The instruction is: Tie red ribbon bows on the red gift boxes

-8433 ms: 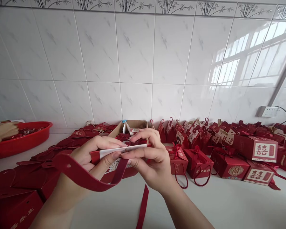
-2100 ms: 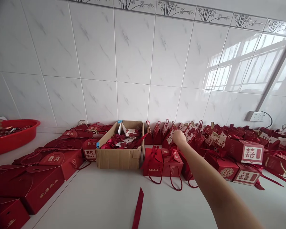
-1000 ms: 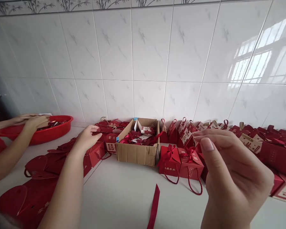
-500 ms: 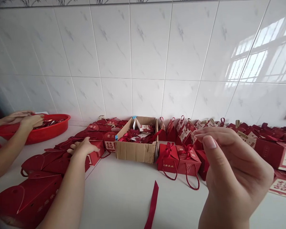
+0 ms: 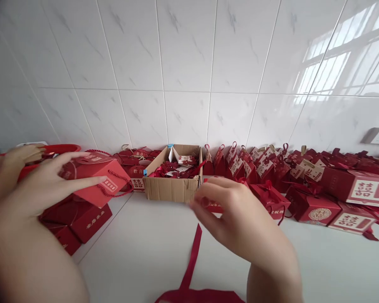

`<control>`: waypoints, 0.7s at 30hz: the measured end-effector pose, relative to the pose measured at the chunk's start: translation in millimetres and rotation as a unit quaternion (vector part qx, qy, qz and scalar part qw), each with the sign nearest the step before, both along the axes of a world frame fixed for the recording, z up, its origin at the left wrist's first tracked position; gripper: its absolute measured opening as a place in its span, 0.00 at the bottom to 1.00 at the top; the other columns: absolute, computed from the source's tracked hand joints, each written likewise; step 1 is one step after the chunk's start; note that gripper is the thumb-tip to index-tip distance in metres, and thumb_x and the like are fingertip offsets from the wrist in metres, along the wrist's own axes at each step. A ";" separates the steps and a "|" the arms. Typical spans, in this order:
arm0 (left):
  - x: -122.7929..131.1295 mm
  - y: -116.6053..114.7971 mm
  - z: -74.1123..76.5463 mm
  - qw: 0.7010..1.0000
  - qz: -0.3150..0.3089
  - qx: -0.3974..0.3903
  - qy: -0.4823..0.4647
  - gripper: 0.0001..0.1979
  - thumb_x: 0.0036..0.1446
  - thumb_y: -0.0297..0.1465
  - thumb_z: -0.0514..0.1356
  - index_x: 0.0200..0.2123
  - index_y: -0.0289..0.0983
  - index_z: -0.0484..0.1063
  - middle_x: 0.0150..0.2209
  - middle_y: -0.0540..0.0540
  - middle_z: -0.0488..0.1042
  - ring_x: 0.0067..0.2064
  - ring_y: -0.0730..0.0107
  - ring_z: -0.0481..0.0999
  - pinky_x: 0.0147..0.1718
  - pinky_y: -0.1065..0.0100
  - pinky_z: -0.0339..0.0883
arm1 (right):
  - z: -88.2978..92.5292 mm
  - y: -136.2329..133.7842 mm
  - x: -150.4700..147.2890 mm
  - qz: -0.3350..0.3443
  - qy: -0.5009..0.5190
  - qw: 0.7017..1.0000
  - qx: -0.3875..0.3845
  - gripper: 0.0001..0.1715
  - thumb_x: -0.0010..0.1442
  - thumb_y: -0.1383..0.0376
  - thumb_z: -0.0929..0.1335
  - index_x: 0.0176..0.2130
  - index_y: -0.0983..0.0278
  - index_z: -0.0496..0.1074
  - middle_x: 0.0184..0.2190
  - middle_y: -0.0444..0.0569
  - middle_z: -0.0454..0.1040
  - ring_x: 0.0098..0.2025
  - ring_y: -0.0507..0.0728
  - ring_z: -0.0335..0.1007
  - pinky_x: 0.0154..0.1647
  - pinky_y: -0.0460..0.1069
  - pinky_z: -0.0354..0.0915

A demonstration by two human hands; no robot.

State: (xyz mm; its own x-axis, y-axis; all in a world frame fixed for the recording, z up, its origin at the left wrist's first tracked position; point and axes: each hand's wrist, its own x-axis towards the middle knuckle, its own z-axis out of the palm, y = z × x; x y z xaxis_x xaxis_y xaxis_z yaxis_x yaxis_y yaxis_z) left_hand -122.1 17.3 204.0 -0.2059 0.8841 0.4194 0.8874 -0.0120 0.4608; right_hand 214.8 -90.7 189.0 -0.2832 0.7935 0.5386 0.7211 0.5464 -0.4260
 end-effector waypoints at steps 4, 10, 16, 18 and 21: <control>8.4 -29.7 9.9 0.988 -0.150 0.002 0.034 0.37 0.40 0.49 0.65 0.55 0.47 0.65 0.47 0.57 0.70 0.47 0.57 0.73 0.48 0.61 0.67 | -20.5 6.5 -5.7 -0.006 -0.198 0.962 -0.188 0.13 0.58 0.54 0.68 0.32 0.62 0.72 0.31 0.47 0.73 0.32 0.55 0.69 0.29 0.48 0.60; 76.0 -15.1 -13.3 0.903 -0.406 -0.087 0.113 0.36 0.40 0.45 0.68 0.55 0.47 0.66 0.54 0.47 0.66 0.56 0.52 0.67 0.53 0.57 0.64 | -108.8 -8.6 6.2 0.044 -0.333 0.870 -0.361 0.30 0.49 0.51 0.74 0.45 0.67 0.70 0.44 0.57 0.71 0.45 0.66 0.68 0.40 0.55 0.65; 99.3 27.4 -100.6 0.831 -0.517 -0.189 0.081 0.38 0.38 0.40 0.71 0.55 0.47 0.66 0.58 0.43 0.60 0.62 0.49 0.56 0.60 0.52 0.53 | -132.8 -29.8 39.1 0.082 -0.158 0.917 -0.356 0.06 0.60 0.64 0.65 0.32 0.63 0.69 0.37 0.50 0.73 0.39 0.57 0.69 0.38 0.50 0.63; 93.6 32.6 -119.8 0.843 -0.515 -0.157 -0.030 0.42 0.35 0.43 0.72 0.56 0.46 0.65 0.64 0.42 0.51 0.66 0.45 0.48 0.62 0.50 0.47 | -112.9 -32.6 46.7 0.081 -0.032 0.921 -0.380 0.07 0.61 0.61 0.65 0.34 0.63 0.66 0.30 0.47 0.73 0.31 0.54 0.70 0.30 0.48 0.62; 87.6 33.7 -135.0 0.843 -0.500 -0.097 -0.175 0.38 0.46 0.47 0.64 0.58 0.41 0.61 0.63 0.40 0.54 0.65 0.49 0.50 0.63 0.54 0.46 | -68.9 -33.5 60.0 0.119 0.198 0.900 -0.369 0.12 0.61 0.56 0.66 0.39 0.61 0.62 0.23 0.43 0.70 0.21 0.52 0.66 0.19 0.44 0.56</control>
